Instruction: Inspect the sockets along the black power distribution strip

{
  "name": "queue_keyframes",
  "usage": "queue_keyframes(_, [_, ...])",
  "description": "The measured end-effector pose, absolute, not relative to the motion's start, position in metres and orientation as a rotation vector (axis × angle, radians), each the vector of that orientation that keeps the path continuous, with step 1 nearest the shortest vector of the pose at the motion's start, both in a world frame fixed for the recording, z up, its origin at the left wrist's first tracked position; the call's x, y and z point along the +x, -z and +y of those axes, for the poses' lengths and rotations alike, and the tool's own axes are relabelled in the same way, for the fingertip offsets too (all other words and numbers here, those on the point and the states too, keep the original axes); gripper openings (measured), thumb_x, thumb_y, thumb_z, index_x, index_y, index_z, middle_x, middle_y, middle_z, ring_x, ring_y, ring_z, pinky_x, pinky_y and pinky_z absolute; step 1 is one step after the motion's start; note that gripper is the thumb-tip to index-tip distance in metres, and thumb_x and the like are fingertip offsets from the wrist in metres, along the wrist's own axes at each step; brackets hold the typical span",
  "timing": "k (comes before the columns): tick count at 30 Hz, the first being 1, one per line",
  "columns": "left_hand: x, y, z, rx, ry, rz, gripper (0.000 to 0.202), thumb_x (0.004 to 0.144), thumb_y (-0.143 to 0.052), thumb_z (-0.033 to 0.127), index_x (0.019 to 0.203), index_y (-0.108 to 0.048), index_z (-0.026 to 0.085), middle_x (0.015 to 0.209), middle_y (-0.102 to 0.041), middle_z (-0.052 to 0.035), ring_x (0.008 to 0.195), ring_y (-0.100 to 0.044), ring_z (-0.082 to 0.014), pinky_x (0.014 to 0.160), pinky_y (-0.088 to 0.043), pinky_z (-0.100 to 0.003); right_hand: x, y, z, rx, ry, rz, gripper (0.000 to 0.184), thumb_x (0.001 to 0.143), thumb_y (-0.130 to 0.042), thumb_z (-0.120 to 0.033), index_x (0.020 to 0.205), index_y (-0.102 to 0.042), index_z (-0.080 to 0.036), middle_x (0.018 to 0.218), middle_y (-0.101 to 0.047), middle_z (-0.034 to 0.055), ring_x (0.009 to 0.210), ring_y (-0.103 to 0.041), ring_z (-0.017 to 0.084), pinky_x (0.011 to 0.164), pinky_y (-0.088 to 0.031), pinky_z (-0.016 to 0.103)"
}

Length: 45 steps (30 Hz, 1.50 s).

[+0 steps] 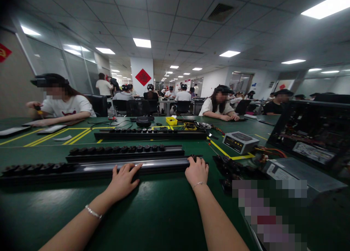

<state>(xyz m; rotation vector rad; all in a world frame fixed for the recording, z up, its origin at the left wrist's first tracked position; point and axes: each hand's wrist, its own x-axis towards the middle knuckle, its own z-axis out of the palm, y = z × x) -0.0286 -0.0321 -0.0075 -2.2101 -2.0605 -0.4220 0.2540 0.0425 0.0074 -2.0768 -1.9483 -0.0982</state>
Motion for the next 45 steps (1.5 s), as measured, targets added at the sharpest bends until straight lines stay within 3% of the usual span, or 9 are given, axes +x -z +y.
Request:
queue_keyframes(16, [-0.028,0.009,-0.032,-2.212,0.438,-2.055,0.058,0.075,-0.044,0.032,0.132,-0.033,0.033,0.121,-0.048,-0.0076,0.118,-0.039,-0.0262,0.101,-0.004,-0.062,0.256,-0.004,0.045,-2.113,0.098,-1.882,0.043,0.076,-0.041,-0.021,0.116,-0.052,-0.031,0.123,-0.045,0.0069,0.123,-0.030,0.029,0.099,-0.019,0.051])
queue_keyframes(45, [-0.026,0.005,-0.033,-2.208,0.385,-2.089,0.059,0.076,-0.044,0.033,0.133,-0.032,0.033,0.123,-0.047,-0.0074,0.120,-0.037,-0.0270,0.102,-0.004,-0.060,0.272,0.000,0.052,-2.159,0.093,-1.787,0.041,0.075,-0.041,-0.022,0.114,-0.052,-0.030,0.122,-0.045,0.0086,0.122,-0.031,0.027,0.097,-0.023,0.050])
